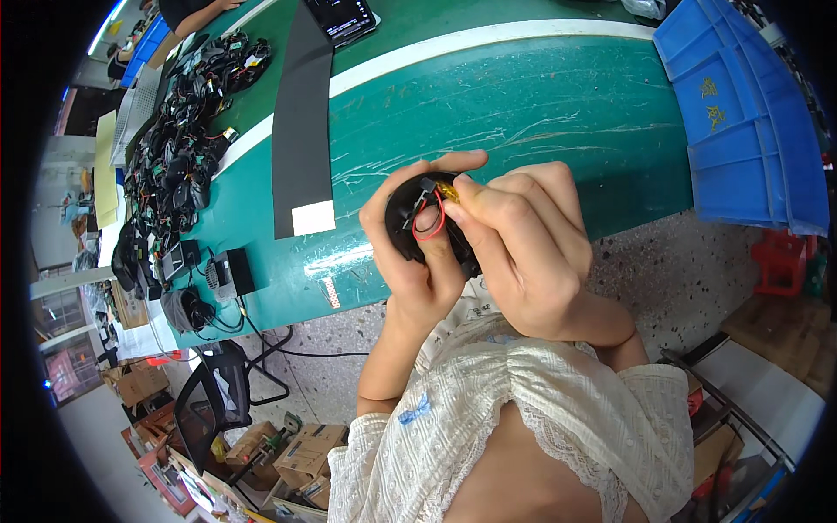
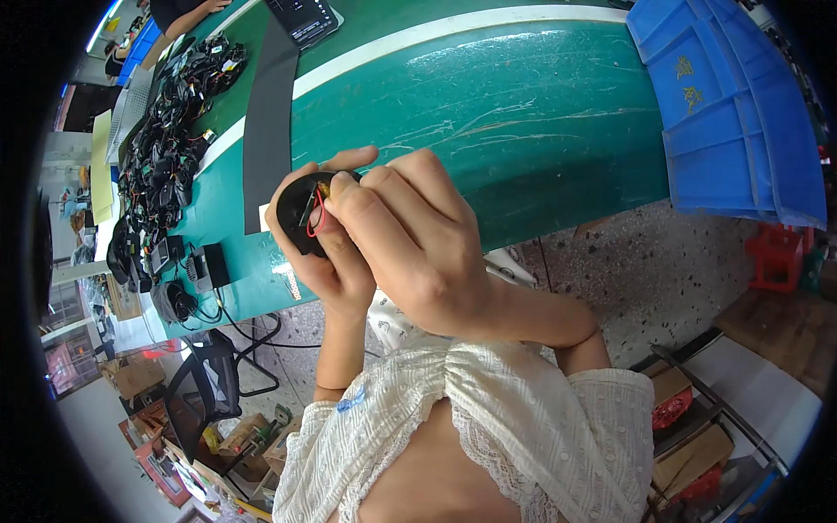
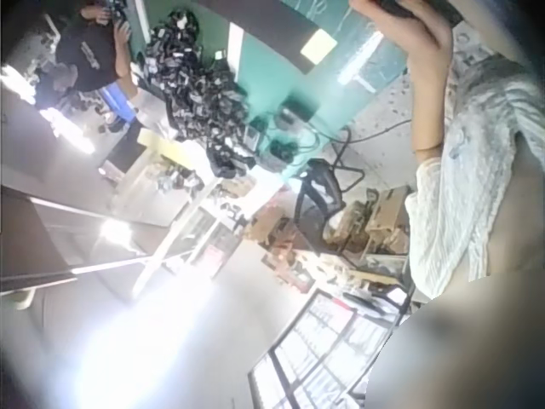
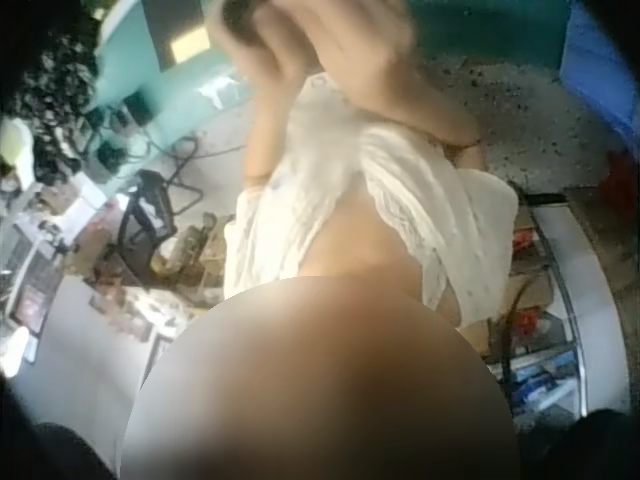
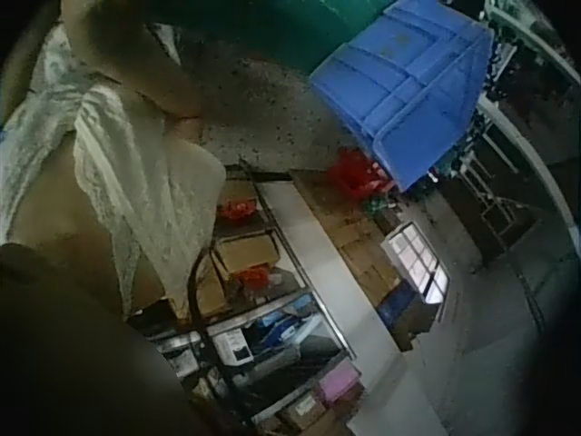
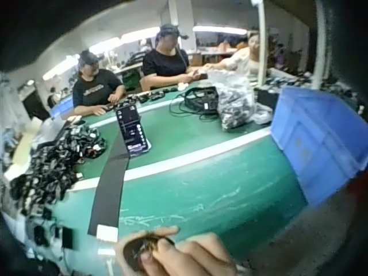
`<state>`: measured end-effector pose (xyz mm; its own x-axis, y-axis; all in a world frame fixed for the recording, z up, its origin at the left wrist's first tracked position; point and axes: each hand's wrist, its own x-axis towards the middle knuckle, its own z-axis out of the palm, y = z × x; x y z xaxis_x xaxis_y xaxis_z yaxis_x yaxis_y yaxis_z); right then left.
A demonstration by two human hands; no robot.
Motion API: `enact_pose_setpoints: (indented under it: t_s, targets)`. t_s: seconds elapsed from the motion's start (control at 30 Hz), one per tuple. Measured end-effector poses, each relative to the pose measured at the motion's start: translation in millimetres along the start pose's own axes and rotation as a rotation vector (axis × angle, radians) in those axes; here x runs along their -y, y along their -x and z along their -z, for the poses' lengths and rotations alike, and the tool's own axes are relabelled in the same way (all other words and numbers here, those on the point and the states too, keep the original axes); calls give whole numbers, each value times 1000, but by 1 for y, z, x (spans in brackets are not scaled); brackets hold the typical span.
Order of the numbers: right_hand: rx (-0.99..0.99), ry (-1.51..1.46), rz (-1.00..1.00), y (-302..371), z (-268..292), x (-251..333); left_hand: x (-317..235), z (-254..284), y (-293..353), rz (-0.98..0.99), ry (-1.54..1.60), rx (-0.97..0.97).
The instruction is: The person assembles small electronic devices at a workbench. They handle a black plastic casing, a small battery, and a circuit board, connecting wires and securing components with adhesive tape. The person repeatedly picks up units, connects the battery to the circuit board, and places the finished units into a blue bin.
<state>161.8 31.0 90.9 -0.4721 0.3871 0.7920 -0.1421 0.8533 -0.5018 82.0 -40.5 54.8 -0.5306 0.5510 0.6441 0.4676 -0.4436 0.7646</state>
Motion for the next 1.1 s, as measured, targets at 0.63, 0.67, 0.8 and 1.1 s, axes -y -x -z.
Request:
enact_pose_setpoints:
  t_s: [0.63, 0.67, 0.8, 1.1]
  targets:
    - [92, -120, -268, 4, 4, -25, -10, 9, -10, 555, 427, -176]
    - [85, -109, -319, 5, 5, -26, -11, 9, -12, 590, 416, -175]
    - [137, -159, -347, 7, 0, -28, -14, 11, -14, 608, 465, -168]
    - [135, -437, -369, 12, -14, -26, -20, 4, -17, 669, 405, -219]
